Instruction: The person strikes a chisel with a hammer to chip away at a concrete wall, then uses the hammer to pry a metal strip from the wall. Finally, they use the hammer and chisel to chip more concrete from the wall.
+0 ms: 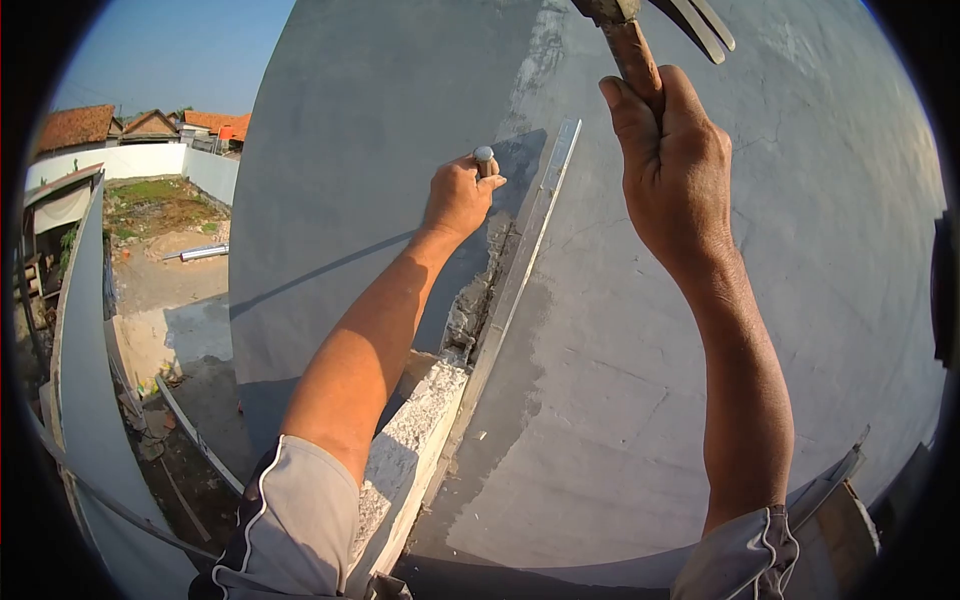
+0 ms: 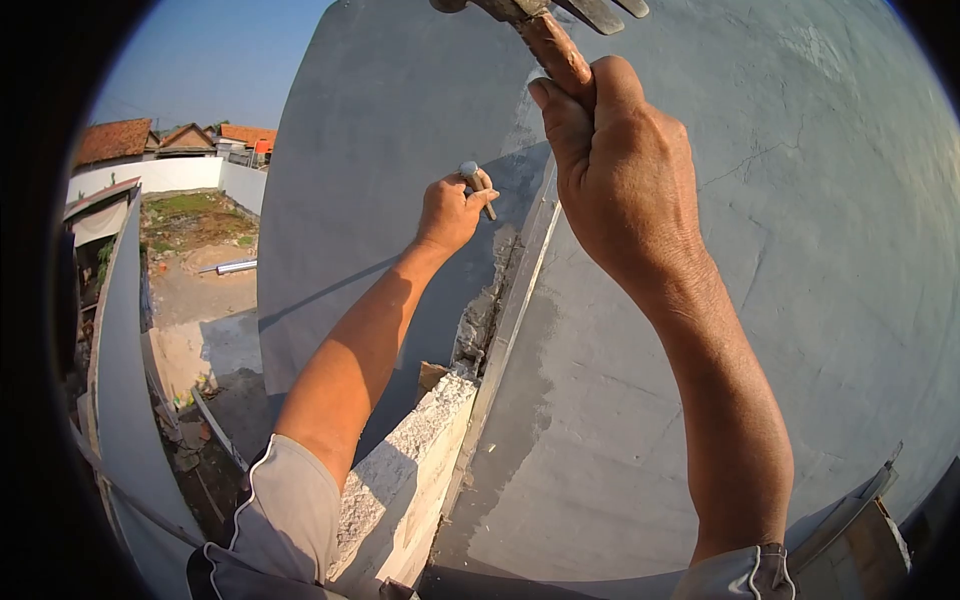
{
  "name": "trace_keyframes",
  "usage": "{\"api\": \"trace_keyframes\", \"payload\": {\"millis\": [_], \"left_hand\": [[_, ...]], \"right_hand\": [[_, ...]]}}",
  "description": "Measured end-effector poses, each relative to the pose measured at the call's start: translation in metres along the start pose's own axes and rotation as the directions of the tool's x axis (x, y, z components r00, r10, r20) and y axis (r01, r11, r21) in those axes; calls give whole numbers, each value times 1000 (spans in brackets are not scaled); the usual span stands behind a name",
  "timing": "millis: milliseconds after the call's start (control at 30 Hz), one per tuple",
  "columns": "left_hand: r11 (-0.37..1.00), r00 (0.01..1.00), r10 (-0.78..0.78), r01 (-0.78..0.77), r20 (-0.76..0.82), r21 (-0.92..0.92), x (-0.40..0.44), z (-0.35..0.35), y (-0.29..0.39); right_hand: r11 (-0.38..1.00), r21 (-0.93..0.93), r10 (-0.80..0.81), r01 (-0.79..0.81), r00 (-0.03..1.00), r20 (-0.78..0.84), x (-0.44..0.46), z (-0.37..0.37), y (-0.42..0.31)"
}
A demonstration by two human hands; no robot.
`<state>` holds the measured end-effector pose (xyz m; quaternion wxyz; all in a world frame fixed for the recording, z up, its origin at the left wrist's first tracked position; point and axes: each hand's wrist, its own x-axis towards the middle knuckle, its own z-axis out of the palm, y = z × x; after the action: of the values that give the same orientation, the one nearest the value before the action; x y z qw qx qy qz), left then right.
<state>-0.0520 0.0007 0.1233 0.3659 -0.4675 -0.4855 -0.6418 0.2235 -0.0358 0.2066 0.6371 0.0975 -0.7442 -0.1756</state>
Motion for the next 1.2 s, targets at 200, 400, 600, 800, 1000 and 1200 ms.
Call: {"api": "trace_keyframes", "payload": {"millis": [200, 400, 600, 800, 1000, 1200], "left_hand": [[999, 1000, -7, 7, 0, -39, 0, -5, -12], [999, 999, -34, 34, -42, 11, 3, 3, -6], [998, 1000, -23, 23, -11, -58, 3, -5, -13], [997, 997, -73, 74, -29, 28, 11, -7, -4], [977, 977, -214, 215, 15, -16, 6, -7, -9], [998, 998, -45, 46, -37, 34, 2, -6, -9]], "right_hand": [[962, 178, -171, 208, 964, -206, -7, 40, -5], [958, -230, 280, -171, 725, 629, 1, 65, -14], [991, 136, -18, 1, 992, 122, -19, 67, -6], [986, -63, 165, -153, 902, 398, -3, 50, -14], [966, -242, 210, -95, 835, 509, -14, 66, 4], [990, -44, 138, -131, 917, 374, -10, 62, -10]]}}
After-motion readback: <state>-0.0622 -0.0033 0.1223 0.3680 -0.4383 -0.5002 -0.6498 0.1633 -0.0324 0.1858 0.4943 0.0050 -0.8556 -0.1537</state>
